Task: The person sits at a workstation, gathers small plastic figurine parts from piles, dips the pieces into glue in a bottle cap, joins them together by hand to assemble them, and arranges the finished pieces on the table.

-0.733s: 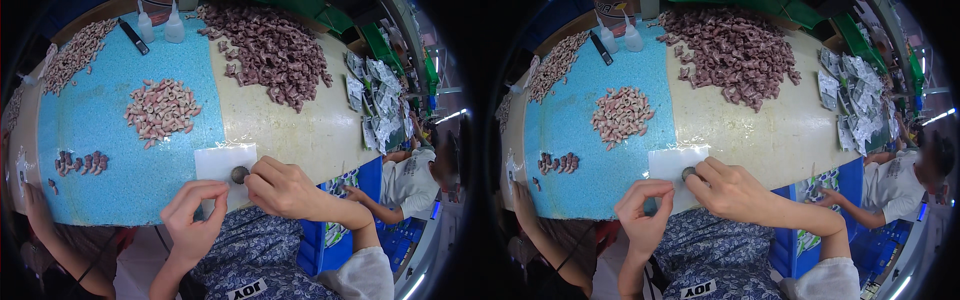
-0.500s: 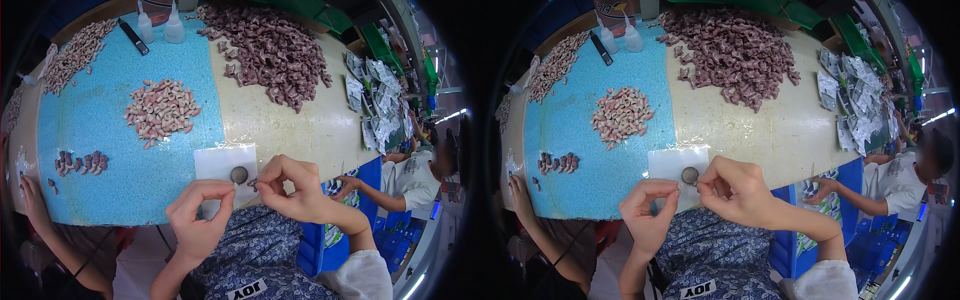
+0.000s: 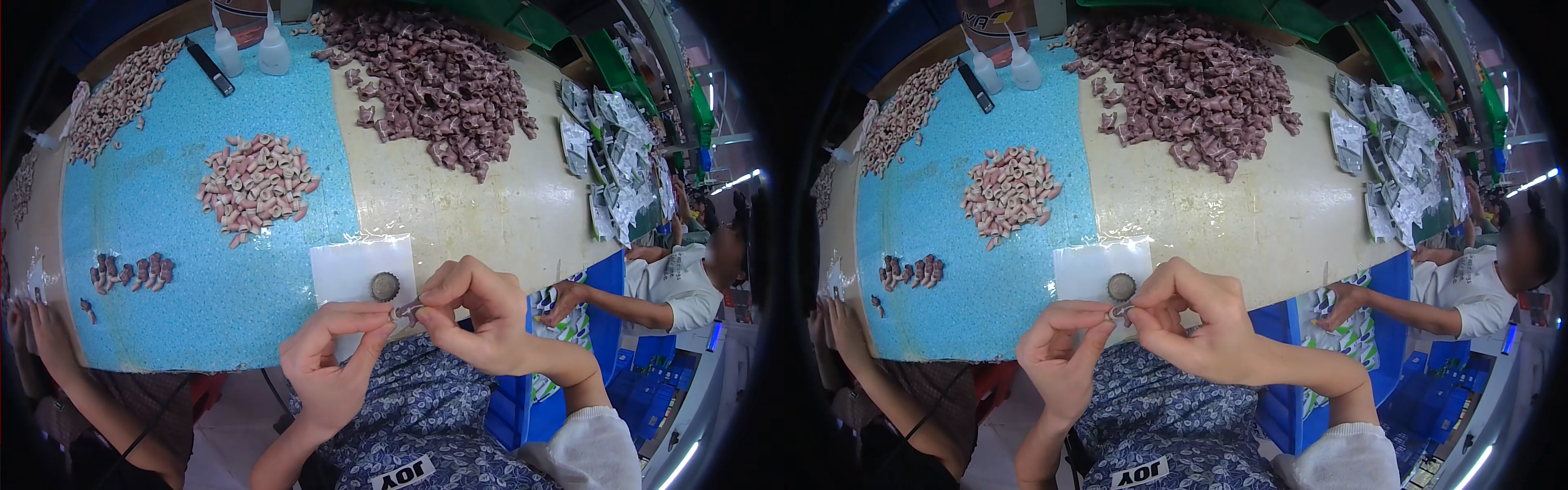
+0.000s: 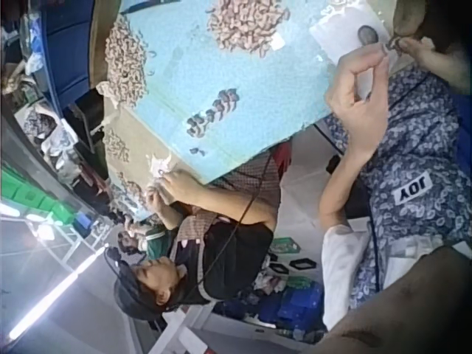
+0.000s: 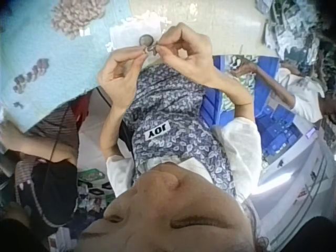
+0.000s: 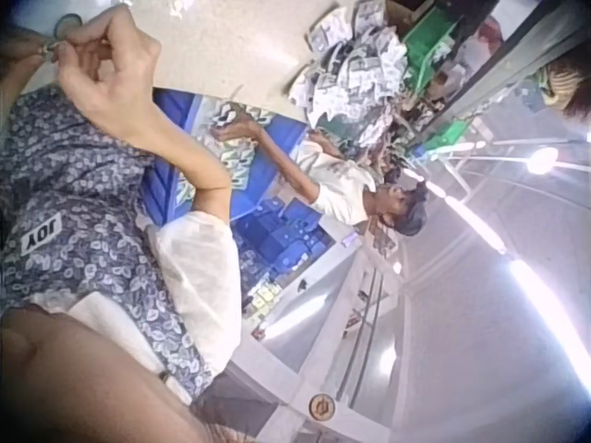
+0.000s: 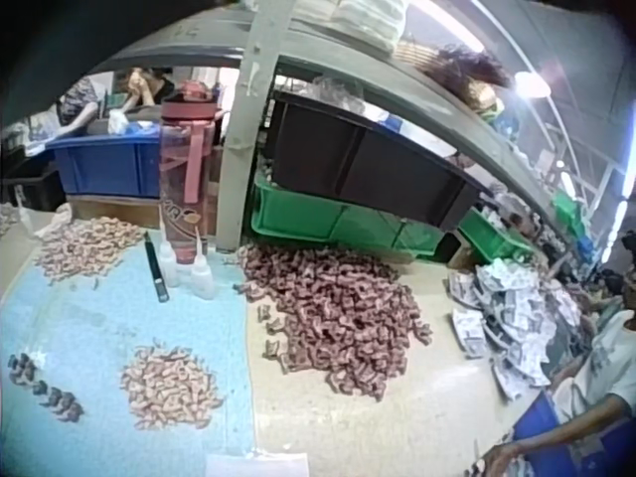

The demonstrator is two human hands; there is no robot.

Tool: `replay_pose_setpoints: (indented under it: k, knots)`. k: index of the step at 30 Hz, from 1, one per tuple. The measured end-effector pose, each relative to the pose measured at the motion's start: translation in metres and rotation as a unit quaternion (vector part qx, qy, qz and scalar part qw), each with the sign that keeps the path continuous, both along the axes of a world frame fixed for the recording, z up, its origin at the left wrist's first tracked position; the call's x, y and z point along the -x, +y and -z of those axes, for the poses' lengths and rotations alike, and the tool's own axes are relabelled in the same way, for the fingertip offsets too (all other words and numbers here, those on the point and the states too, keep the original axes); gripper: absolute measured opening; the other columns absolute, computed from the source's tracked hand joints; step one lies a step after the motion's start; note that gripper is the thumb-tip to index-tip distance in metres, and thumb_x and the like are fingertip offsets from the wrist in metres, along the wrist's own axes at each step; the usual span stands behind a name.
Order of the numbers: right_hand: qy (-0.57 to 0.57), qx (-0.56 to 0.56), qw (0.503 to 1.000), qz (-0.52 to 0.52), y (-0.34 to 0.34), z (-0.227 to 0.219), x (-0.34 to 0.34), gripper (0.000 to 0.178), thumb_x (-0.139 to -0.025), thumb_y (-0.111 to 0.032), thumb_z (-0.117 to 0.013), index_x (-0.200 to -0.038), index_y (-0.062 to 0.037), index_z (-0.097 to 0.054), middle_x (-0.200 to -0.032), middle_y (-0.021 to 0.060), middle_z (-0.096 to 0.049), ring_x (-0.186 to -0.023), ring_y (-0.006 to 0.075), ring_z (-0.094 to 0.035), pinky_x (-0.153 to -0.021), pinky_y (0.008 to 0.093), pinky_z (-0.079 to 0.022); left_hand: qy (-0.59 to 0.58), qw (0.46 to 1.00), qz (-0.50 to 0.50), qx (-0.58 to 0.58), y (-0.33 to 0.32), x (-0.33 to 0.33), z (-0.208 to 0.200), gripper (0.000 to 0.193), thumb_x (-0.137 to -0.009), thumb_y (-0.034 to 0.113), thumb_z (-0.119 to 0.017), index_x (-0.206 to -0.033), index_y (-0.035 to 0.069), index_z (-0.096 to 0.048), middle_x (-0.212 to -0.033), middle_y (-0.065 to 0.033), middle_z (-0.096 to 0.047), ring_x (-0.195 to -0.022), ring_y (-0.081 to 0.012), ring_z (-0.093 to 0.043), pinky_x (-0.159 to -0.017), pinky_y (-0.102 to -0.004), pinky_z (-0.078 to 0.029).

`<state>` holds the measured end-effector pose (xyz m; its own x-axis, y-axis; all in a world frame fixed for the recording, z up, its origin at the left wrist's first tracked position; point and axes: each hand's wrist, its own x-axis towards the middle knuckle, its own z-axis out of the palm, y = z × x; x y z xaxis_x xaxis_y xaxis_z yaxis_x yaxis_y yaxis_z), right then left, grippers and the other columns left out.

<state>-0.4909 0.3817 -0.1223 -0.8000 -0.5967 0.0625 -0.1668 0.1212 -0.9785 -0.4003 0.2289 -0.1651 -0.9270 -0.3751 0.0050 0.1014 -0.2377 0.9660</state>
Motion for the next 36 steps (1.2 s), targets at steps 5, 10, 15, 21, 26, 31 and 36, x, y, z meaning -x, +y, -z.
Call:
replay_pose_setpoints:
  k: [5, 10, 15, 21, 26, 31, 36]
  knots:
    - [0.113, -0.039, 0.993, -0.024, -0.005, -0.005, -0.005, 0.012, -0.082, 0.008, -0.066, -0.086, 0.0049, -0.055, -0.083, 0.0125, -0.063, -0.050, 0.0081, -0.054, -0.044, 0.0221, -0.041, 0.067, 0.988, -0.058, 0.130, 0.004, -0.001, 0.002, 0.016, -0.076, -0.011, -0.074, -0.088, -0.003, -0.068, -0.090, -0.0157, -0.071, -0.082, -0.0226, -0.069, -0.071, -0.0282, -0.054]
    - [0.134, -0.031, 0.990, 0.009, -0.009, 0.003, -0.016, 0.012, -0.082, 0.010, -0.065, -0.086, 0.0055, -0.055, -0.086, 0.0154, -0.064, -0.050, 0.0095, -0.054, -0.043, 0.0228, -0.041, 0.086, 0.977, -0.083, 0.179, 0.006, -0.002, 0.003, 0.016, -0.075, -0.012, -0.075, -0.085, -0.003, -0.067, -0.089, -0.0152, -0.071, -0.079, -0.0229, -0.068, -0.069, -0.0284, -0.053]
    - [0.175, 0.001, 0.984, -0.020, -0.015, 0.001, -0.007, 0.016, -0.081, 0.007, -0.069, -0.088, 0.0045, -0.055, -0.084, 0.0141, -0.064, -0.052, 0.0105, -0.055, -0.044, 0.0232, -0.041, 0.072, 0.980, -0.094, 0.159, 0.000, -0.003, 0.002, 0.016, -0.075, -0.012, -0.075, -0.085, -0.003, -0.067, -0.090, -0.0148, -0.071, -0.080, -0.0229, -0.067, -0.069, -0.0283, -0.053]
    - [0.222, -0.121, 0.965, -0.063, -0.009, -0.004, 0.005, 0.028, -0.089, -0.013, -0.068, -0.104, 0.0056, -0.054, -0.068, 0.0108, -0.060, -0.050, 0.0207, -0.059, -0.042, 0.0317, -0.044, 0.079, 0.972, -0.101, 0.197, -0.003, -0.003, -0.001, 0.016, -0.075, -0.011, -0.075, -0.086, -0.002, -0.067, -0.090, -0.0145, -0.071, -0.079, -0.0232, -0.067, -0.068, -0.0290, -0.053]
    - [0.232, -0.141, 0.959, -0.076, -0.014, 0.005, -0.009, 0.013, -0.096, -0.006, -0.050, -0.084, 0.0005, -0.053, -0.075, 0.0112, -0.053, -0.048, 0.0265, -0.053, -0.044, 0.0357, -0.038, 0.110, 0.962, -0.099, 0.228, 0.005, -0.004, -0.008, 0.019, -0.073, -0.011, -0.077, -0.085, -0.001, -0.067, -0.089, -0.0141, -0.070, -0.076, -0.0242, -0.067, -0.067, -0.0300, -0.054]
    - [0.246, -0.137, 0.958, -0.053, -0.018, 0.013, -0.017, 0.014, -0.097, -0.007, -0.049, -0.087, 0.0015, -0.054, -0.074, 0.0115, -0.053, -0.049, 0.0270, -0.054, -0.046, 0.0368, -0.039, 0.105, 0.964, -0.113, 0.217, 0.008, -0.006, 0.000, 0.019, -0.072, -0.013, -0.076, -0.084, -0.001, -0.066, -0.089, -0.0138, -0.070, -0.076, -0.0238, -0.067, -0.067, -0.0302, -0.054]
    - [0.203, -0.186, 0.954, -0.115, -0.025, 0.000, 0.002, 0.016, -0.096, -0.014, -0.057, -0.094, 0.0019, -0.056, -0.074, 0.0131, -0.056, -0.050, 0.0297, -0.055, -0.049, 0.0348, -0.044, 0.108, 0.960, -0.102, 0.237, -0.015, -0.014, 0.003, 0.018, -0.073, -0.014, -0.074, -0.084, -0.002, -0.065, -0.089, -0.0143, -0.070, -0.076, -0.0236, -0.067, -0.066, -0.0305, -0.054]
